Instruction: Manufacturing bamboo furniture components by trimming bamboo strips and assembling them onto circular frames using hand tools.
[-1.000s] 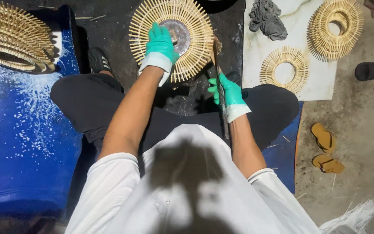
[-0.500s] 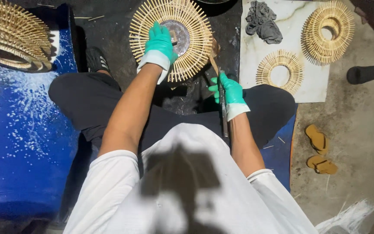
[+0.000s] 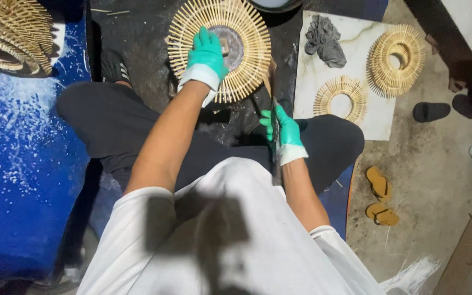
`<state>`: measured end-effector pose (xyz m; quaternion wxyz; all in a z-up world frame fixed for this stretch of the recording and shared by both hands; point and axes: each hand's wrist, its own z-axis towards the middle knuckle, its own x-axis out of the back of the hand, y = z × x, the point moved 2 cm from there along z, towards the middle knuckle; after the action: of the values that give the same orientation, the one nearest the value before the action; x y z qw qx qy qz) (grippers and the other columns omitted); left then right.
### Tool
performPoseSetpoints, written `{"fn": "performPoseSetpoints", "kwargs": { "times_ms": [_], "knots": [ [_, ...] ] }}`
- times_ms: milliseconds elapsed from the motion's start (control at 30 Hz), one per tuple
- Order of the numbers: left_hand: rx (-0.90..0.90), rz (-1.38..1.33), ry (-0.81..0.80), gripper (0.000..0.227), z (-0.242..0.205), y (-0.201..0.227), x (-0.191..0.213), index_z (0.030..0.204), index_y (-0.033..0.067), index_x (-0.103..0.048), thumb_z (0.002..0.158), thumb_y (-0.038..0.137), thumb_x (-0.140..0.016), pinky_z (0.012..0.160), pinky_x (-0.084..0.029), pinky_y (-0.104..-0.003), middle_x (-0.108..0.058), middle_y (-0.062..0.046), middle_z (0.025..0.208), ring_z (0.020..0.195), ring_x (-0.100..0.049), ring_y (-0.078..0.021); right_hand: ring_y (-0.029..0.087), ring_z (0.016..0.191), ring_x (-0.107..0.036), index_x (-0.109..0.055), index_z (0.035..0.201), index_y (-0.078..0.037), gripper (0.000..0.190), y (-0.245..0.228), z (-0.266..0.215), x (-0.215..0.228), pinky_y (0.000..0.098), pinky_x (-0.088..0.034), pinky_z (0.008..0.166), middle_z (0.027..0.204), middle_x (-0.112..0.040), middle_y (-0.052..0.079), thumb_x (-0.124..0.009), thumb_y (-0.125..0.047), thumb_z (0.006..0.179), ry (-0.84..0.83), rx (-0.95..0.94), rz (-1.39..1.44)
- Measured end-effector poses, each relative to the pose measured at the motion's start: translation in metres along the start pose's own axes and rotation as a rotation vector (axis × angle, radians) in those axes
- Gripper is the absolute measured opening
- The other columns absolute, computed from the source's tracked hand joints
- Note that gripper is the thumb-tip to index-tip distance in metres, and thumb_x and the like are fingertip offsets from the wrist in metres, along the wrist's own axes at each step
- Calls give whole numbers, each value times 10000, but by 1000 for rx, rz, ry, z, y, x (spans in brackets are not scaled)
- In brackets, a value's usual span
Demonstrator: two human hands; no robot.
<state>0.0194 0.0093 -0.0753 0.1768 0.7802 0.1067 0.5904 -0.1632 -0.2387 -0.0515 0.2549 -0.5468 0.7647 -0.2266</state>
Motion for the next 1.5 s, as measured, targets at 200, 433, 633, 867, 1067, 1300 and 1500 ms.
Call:
{"fn": "performPoseSetpoints", "kwargs": {
  "times_ms": [200,433,633,867,1067,1300,1500],
  "knots": [
    [-20,114,226,860,57,-34,-112,1538,-27,-311,891,282,-786,1128,-349,-603,-154,-374,1596,1416,-252,-567,114,474,-514,-729,1134,-24,529,2,8,-5,272,-395,417,750,-707,50,-516,-500,1042,-2,20,106],
    [94,-32,-13,1142,-18,15,-11,1552,-89,-223,765,418,-878,1199,-285,-554,-92,-366,1617,1490,-172,-553,129,478,-525,-738,1100,-36,513,2,-6,-5,289,-420,424,762,-712,59,-520,-497,1033,41,18,82],
    [45,-21,-57,1166,-18,9,-3,1565,-99,-207,765,422,-878,1215,-270,-526,-88,-370,1628,1492,-162,-559,138,470,-541,-737,1082,-23,510,-6,-3,-1,298,-431,418,759,-716,79,-537,-489,1028,39,33,64],
    [-30,63,-86,1186,-9,0,-7,1559,-106,-226,745,437,-896,1248,-221,-479,-113,-393,1614,1509,-148,-546,143,472,-563,-735,1086,-23,501,-6,10,6,299,-458,420,779,-731,93,-534,-477,1022,7,72,25],
    [-18,24,-94,1166,-16,2,3,1564,-86,-235,737,406,-894,1238,-224,-476,-100,-379,1627,1505,-148,-542,144,456,-541,-729,1060,-13,513,-13,3,-1,297,-438,406,754,-715,84,-535,-486,1028,3,60,7],
    [-33,5,-13,1131,-20,1,1,1546,-111,-259,773,435,-878,1231,-234,-517,-124,-414,1595,1481,-169,-574,133,470,-531,-740,1060,-9,529,2,-16,-17,285,-429,423,751,-711,77,-545,-499,1023,39,33,60],
    [-63,25,59,905,9,-36,-57,1596,-28,-346,841,229,-775,1163,-337,-564,-173,-382,1661,1479,-271,-564,127,469,-517,-742,1069,-31,520,-3,-14,-18,285,-422,419,741,-697,57,-523,-501,1025,33,22,101]
  ]
}}
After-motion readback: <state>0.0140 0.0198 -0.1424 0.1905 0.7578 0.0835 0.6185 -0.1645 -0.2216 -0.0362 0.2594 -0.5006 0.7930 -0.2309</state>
